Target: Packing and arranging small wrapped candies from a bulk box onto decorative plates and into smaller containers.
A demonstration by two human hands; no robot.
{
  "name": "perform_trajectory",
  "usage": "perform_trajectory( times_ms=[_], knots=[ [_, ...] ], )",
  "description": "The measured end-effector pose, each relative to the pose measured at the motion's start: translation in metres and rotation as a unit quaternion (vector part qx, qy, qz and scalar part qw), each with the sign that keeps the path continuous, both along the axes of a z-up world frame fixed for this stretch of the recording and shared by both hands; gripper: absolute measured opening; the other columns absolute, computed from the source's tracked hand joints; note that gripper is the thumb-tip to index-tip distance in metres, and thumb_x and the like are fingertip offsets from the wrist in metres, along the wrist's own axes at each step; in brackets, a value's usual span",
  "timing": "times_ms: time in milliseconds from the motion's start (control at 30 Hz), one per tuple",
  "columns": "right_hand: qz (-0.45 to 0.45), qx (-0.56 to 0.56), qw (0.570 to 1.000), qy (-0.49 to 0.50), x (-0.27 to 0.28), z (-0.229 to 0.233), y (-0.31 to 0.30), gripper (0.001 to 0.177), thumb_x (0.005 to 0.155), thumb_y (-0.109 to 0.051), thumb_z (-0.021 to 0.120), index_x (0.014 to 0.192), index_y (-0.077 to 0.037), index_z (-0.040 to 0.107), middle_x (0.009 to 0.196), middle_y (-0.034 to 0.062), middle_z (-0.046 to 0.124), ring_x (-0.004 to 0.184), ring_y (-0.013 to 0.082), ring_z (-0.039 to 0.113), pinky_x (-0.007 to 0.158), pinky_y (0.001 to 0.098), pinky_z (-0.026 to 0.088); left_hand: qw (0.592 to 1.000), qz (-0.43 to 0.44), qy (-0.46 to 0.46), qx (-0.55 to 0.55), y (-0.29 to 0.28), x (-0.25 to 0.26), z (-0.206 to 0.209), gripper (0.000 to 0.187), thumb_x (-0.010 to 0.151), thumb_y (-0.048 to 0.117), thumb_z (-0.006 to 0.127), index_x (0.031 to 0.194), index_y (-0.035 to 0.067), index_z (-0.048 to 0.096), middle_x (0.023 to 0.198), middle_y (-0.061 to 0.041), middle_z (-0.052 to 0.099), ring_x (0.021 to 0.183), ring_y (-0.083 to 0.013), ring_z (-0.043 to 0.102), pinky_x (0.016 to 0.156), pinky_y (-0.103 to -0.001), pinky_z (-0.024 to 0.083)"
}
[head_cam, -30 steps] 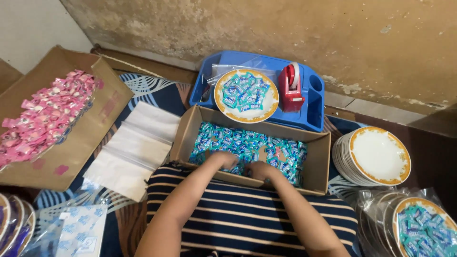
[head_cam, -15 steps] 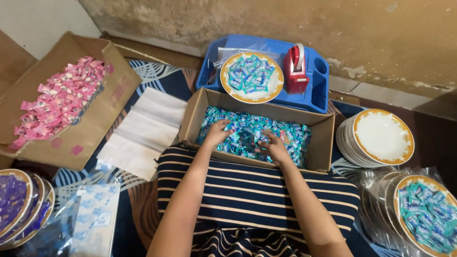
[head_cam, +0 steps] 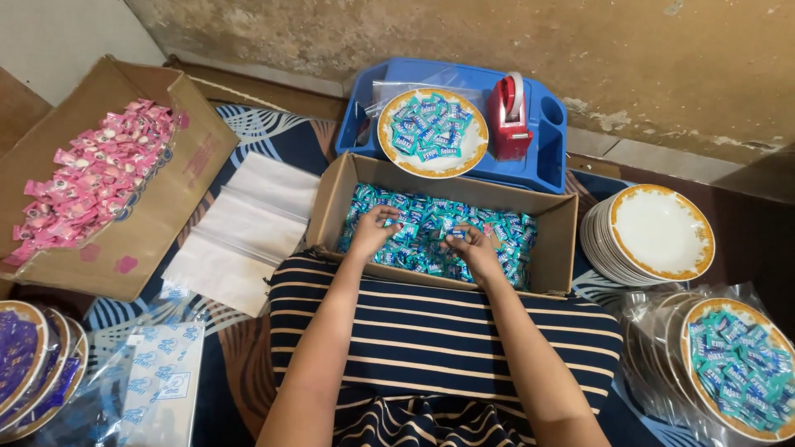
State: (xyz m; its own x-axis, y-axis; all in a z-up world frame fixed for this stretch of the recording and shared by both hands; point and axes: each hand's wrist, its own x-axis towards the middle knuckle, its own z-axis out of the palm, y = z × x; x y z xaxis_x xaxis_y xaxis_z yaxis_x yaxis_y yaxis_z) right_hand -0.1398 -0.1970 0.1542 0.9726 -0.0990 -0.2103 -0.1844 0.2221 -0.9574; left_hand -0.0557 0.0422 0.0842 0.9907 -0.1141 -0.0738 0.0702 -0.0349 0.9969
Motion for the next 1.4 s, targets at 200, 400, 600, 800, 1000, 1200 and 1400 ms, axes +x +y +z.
perform_trajectory(
  times_ms=[200,400,600,800,1000,1200,1400],
  knots=[
    [-0.016,0.013,1.0,-0.009,-0.009,0.027,0.01,0.018,0.087,-0.002,0.08,0.097,0.004,0.066,0.067,0.0001,0.044,0.064,0.0238,0.073,0.066,0.0329,0.06,0.999,0.006,0.021,-0.025,0.001,-0.004,0.009,0.053,0.07,-0.003,0.088,0.12,0.005,0.072,0.112,-0.019,0.073,0.12,-0.0371,0.063,0.103,-0.051,0.049],
    [-0.028,0.005,0.999,-0.022,0.003,-0.026,-0.008,0.035,0.086,-0.004,0.082,0.115,0.007,0.066,0.075,0.0062,0.06,0.077,0.0232,0.073,0.061,0.0266,0.053,0.999,0.019,0.044,0.0,0.001,-0.013,0.031,0.03,0.075,0.003,0.086,0.104,0.004,0.08,0.114,-0.023,0.072,0.122,-0.039,0.061,0.096,-0.045,0.055],
    [-0.062,0.004,0.996,-0.056,0.019,0.003,-0.004,0.033,0.087,-0.006,0.081,0.114,0.006,0.065,0.084,0.0105,0.068,0.082,0.0224,0.069,0.068,0.0309,0.053,0.996,0.037,0.072,0.024,0.0,-0.001,0.018,0.023,0.084,0.013,0.079,0.106,0.014,0.081,0.094,-0.013,0.076,0.091,-0.0151,0.069,0.066,-0.03,0.059],
    [-0.038,-0.115,0.989,-0.086,0.087,0.053,-0.003,0.027,0.097,-0.019,0.075,0.115,0.0,0.069,0.087,0.014,0.069,0.077,0.024,0.071,0.066,0.032,0.056,0.995,0.073,0.051,0.036,0.003,0.007,-0.011,0.017,0.083,0.009,0.078,0.098,0.015,0.081,0.086,-0.01,0.076,0.068,-0.0111,0.067,0.046,-0.025,0.056],
    [-0.016,-0.306,0.948,-0.084,0.161,0.033,-0.045,0.028,0.105,-0.03,0.06,0.108,-0.007,0.077,0.066,0.0132,0.065,0.047,0.0249,0.066,0.044,0.0322,0.052,0.992,0.113,0.058,-0.021,-0.003,-0.004,0.021,0.015,0.085,0.006,0.076,0.099,0.011,0.078,0.084,-0.01,0.072,0.062,-0.0107,0.061,0.044,-0.023,0.054],
    [-0.03,-0.38,0.914,-0.141,0.157,0.066,-0.042,0.043,0.08,0.002,0.074,0.12,-0.014,0.078,0.111,0.0127,0.07,0.103,0.026,0.073,0.093,0.0403,0.056,0.99,0.12,-0.025,0.068,-0.006,0.012,0.053,0.012,0.089,0.01,0.074,0.1,0.009,0.077,0.084,-0.013,0.075,0.064,-0.0182,0.07,0.056,-0.034,0.061],
    [-0.02,-0.338,0.928,-0.156,0.147,0.064,-0.039,0.03,0.086,0.001,0.069,0.113,-0.008,0.077,0.1,0.0096,0.076,0.096,0.0221,0.074,0.084,0.0353,0.059,0.985,0.087,-0.106,0.108,-0.023,0.037,0.136,0.015,0.09,0.013,0.074,0.104,0.008,0.075,0.106,-0.016,0.076,0.113,-0.0366,0.068,0.1,-0.05,0.053]
  ],
)
